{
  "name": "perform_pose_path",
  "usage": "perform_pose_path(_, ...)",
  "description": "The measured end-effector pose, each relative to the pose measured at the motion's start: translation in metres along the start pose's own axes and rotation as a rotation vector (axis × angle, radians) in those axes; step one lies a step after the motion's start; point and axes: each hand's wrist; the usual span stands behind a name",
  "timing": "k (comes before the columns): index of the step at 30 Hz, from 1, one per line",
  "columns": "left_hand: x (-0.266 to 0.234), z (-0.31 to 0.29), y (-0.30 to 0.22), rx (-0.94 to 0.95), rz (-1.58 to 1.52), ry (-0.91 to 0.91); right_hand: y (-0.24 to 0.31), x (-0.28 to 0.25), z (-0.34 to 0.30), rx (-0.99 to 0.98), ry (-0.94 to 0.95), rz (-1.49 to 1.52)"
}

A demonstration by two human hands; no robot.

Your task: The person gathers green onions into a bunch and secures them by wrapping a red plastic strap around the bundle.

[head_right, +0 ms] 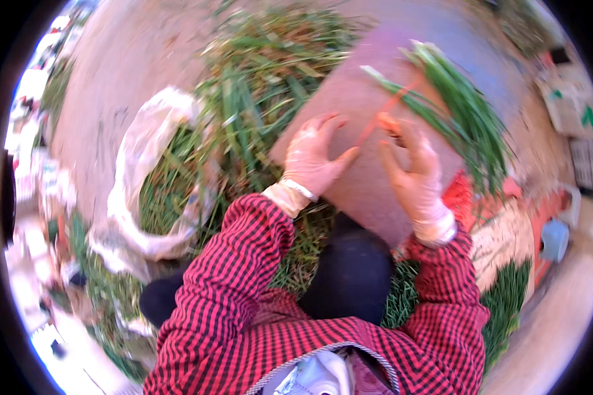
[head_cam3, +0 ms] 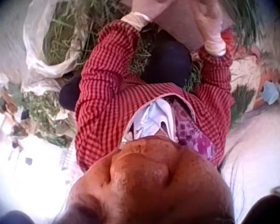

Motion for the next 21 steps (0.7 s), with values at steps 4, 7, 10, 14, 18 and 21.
perform_pose_path(4,-0.101,-0.041,0.041,0.084,0.022,0.085,0.055,0.025,0.001,0.007,0.183,0.071)
perform_pose_path(7,-0.19,-0.115,0.092,0.019,0.107,0.214,0.104,0.058,0.007,-0.001,0.45,0.06)
perform_pose_path(10,-0.275,-0.209,0.141,-0.509,0.258,0.411,0.162,0.128,0.011,-0.176,0.7,-0.012)
perform_pose_path(14,-0.307,-0.283,0.208,-0.861,0.239,0.3,0.195,0.255,0.012,-0.555,0.77,-0.108)
perform_pose_path(18,-0.274,-0.3,0.255,-0.704,0.256,-0.052,0.16,0.383,0.002,-0.691,0.707,-0.236)
perform_pose_path(21,-0.278,-0.279,0.264,-0.77,0.152,-0.028,0.108,0.421,-0.011,-0.595,0.937,-0.74)
Point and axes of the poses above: each hand's wrist, its own z-axis towards the middle knuckle, its own x-axis out of the palm, y = z × x, and after that the axes turned 10 degrees about x, right-handed
